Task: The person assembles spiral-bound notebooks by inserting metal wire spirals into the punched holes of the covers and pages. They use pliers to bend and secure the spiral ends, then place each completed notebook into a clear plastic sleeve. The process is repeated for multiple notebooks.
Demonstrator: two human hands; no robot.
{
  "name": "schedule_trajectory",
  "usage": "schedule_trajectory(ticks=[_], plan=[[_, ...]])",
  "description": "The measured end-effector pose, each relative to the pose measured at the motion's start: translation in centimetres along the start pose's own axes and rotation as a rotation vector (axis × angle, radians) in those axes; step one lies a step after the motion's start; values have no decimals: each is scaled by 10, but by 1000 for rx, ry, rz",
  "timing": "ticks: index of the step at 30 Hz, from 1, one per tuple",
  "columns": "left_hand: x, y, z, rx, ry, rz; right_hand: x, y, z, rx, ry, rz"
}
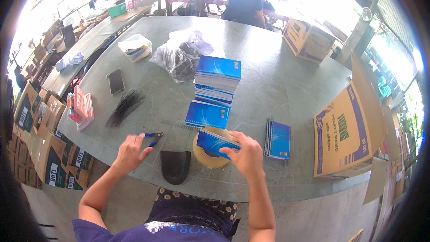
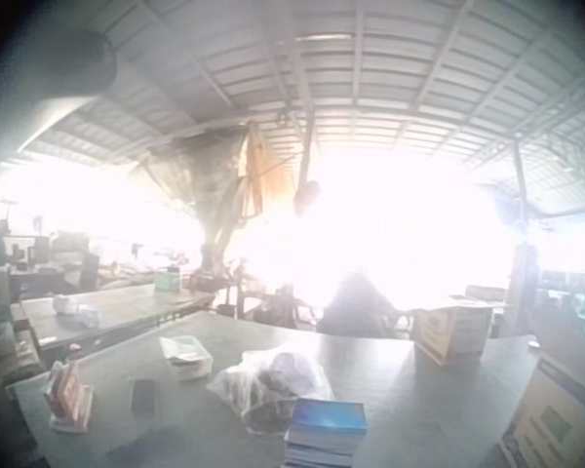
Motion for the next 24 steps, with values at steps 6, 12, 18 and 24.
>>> schedule_trajectory(ticks=[6,12,18,24], plan=[[34,27,-1,127,163,-178,38,29,-15,-2,145,831],[39,44,16,-208,60,-327,45,44,-13,72,140,849],[91,-38,36,97,222,-736,43,40,-14,33,169,846],[105,-13,43,-67,587,-212,40,41,-17,-12,160,764]])
Point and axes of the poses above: each hand's wrist, its own z-axis towards the middle knuckle, its own y-axis out of the palm, x = y × z, the point moved 2 cm from there along z, towards the middle knuckle, and after that the axes turned 2 degrees about y, right-handed, at the moved point
